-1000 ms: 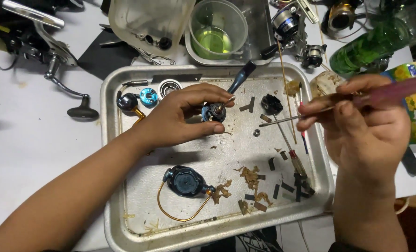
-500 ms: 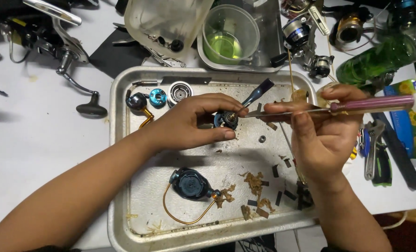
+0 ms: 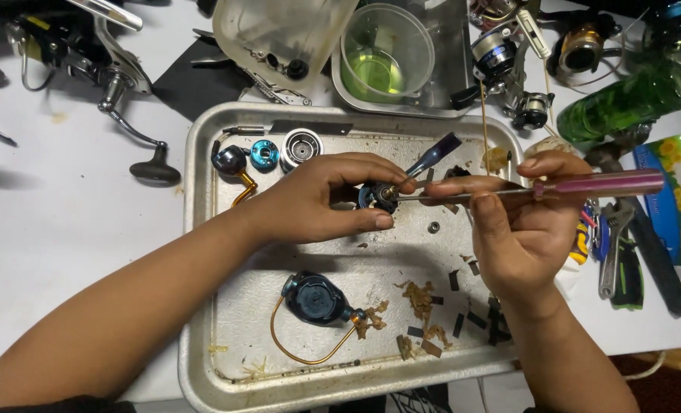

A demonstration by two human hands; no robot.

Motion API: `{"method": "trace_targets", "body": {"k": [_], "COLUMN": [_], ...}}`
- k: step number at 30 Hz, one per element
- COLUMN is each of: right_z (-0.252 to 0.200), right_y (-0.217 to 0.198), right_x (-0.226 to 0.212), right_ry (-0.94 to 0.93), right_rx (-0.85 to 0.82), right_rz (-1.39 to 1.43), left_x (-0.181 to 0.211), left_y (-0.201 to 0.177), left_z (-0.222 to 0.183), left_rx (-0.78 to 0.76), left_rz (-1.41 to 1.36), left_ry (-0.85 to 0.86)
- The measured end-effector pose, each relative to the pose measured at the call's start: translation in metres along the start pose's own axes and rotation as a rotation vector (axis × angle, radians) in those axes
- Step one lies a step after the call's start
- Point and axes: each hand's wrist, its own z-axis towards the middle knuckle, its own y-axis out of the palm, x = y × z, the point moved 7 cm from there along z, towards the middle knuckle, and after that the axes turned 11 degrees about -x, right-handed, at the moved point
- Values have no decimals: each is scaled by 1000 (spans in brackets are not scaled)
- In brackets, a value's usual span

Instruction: Disassembling and reassembling the internal mechanical components of a fishing reel on a work tray.

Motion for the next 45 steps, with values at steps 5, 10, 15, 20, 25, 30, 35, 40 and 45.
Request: {"method": "trace_targets", "body": {"k": [5,10,15,20,25,30,35,40,45], "right_z": [-4,-5,-4,-11,-10,-11,-8,-8,-14], "right_y": [-6,-7,-1,-16,-15,-13,-9,-8,-35], "right_x": [12,16,10,19,21,25,22,22,25], "right_ry": [5,3,14,-62,-58,-51,-50,-29,-204], "right_rx": [1,28,4,61,83,64,60,50,162], "right_rz": [92,103,68,202,201,216,163,163,131], "left_x": [2,1,4,4,1,4,4,2,3], "left_y": [0,-1,-2,0,-1,-1,-1,-2,-3], "left_z": [0,-1,-1,0,0,-1,-1,-2,-1], "left_rx": [1,5,-1,1,16,12,14,34,45], "left_rz": [1,26,50,47,38,61,63,78,83], "left_ry": [2,4,13,0,7,43,31,36,95]}}
